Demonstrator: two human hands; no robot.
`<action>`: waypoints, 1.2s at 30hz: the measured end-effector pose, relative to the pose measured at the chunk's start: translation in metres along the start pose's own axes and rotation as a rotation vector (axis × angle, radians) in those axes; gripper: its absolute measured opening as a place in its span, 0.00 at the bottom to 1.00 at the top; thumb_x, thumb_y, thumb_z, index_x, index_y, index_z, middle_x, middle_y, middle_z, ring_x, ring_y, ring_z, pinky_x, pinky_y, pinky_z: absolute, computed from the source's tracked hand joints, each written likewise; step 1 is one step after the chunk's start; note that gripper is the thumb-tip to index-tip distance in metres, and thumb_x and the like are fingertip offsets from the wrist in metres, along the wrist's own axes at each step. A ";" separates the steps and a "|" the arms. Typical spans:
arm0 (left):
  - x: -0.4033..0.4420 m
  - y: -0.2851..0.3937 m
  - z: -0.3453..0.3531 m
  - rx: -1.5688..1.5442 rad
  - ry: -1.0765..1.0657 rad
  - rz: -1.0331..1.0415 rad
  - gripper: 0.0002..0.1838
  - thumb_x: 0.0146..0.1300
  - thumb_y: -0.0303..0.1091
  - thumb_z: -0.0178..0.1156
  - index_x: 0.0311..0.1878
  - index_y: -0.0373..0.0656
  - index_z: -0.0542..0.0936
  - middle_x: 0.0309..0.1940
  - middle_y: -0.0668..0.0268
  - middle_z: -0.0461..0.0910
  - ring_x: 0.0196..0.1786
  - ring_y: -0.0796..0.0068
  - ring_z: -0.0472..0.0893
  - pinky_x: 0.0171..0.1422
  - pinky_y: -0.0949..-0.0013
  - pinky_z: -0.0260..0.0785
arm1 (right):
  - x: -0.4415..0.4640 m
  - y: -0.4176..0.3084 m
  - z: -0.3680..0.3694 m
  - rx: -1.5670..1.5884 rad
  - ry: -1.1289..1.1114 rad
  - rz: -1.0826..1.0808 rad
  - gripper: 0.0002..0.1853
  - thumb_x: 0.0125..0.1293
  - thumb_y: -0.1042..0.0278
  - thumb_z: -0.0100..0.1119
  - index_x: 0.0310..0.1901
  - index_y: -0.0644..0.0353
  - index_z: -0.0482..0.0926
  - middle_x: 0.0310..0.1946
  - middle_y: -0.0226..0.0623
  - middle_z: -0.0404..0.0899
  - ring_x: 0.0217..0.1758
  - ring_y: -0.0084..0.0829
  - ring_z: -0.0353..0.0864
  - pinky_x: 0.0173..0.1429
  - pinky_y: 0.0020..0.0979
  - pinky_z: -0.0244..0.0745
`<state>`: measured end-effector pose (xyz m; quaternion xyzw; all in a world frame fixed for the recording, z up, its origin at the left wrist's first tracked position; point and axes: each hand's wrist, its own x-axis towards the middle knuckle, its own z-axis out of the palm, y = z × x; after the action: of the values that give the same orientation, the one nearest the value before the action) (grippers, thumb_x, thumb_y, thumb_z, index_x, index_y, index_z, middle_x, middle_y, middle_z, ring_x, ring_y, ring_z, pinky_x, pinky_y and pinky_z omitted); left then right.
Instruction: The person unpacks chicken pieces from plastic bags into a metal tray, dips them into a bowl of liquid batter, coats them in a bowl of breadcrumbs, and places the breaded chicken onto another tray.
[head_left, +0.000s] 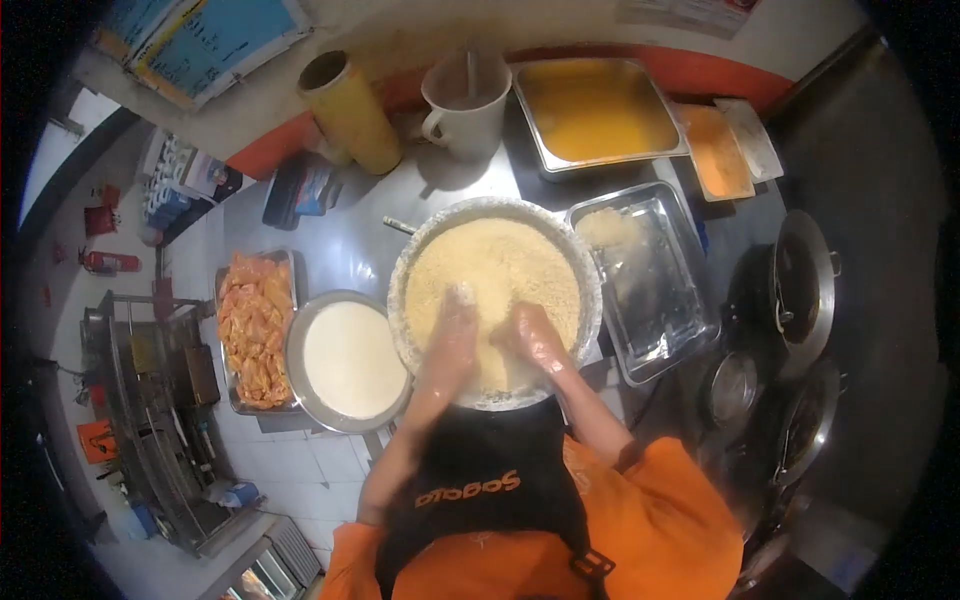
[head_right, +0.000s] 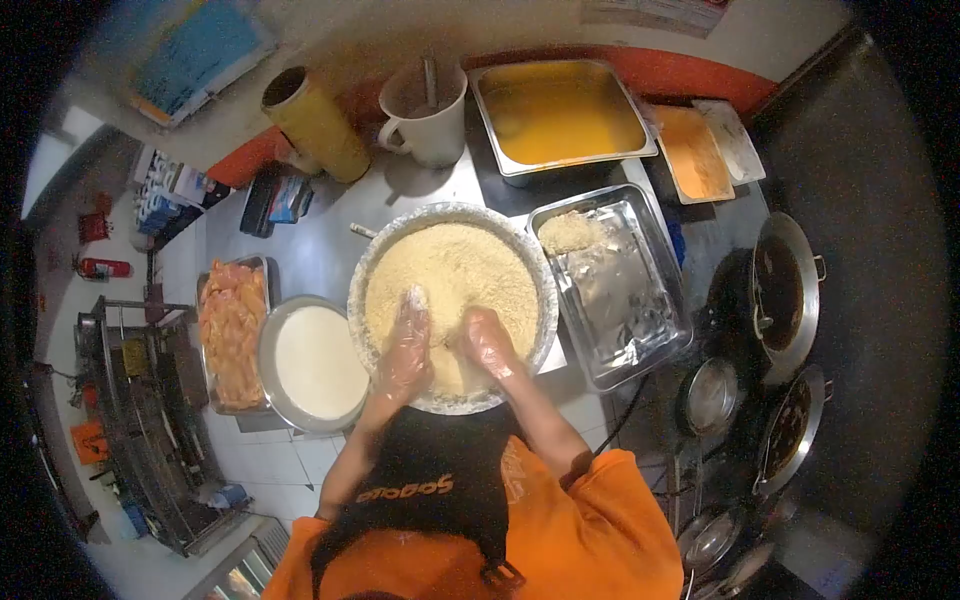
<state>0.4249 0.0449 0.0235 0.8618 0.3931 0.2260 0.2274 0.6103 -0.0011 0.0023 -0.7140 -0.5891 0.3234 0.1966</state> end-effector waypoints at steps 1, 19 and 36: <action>-0.003 -0.001 -0.005 -0.097 -0.071 -0.056 0.36 0.63 0.16 0.48 0.77 0.32 0.61 0.74 0.37 0.64 0.77 0.39 0.62 0.80 0.52 0.58 | -0.001 0.002 0.002 0.065 0.115 -0.058 0.20 0.55 0.66 0.73 0.46 0.69 0.83 0.33 0.55 0.82 0.36 0.55 0.82 0.42 0.44 0.79; -0.030 0.002 -0.085 0.128 -0.223 -0.190 0.40 0.63 0.23 0.57 0.81 0.43 0.60 0.60 0.42 0.78 0.54 0.43 0.82 0.62 0.54 0.75 | 0.045 -0.012 -0.033 0.544 0.128 0.072 0.20 0.63 0.66 0.68 0.52 0.70 0.79 0.40 0.46 0.87 0.44 0.36 0.88 0.50 0.36 0.82; -0.051 0.006 -0.131 -0.028 0.089 -0.328 0.30 0.66 0.28 0.58 0.73 0.36 0.71 0.60 0.40 0.79 0.62 0.44 0.80 0.67 0.55 0.71 | 0.036 -0.003 -0.070 1.431 0.110 -0.142 0.25 0.69 0.73 0.69 0.65 0.66 0.72 0.59 0.40 0.81 0.60 0.30 0.83 0.67 0.30 0.77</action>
<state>0.3242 0.0294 0.1204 0.7718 0.5351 0.2294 0.2557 0.6605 0.0410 0.0457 -0.3855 -0.2669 0.5802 0.6660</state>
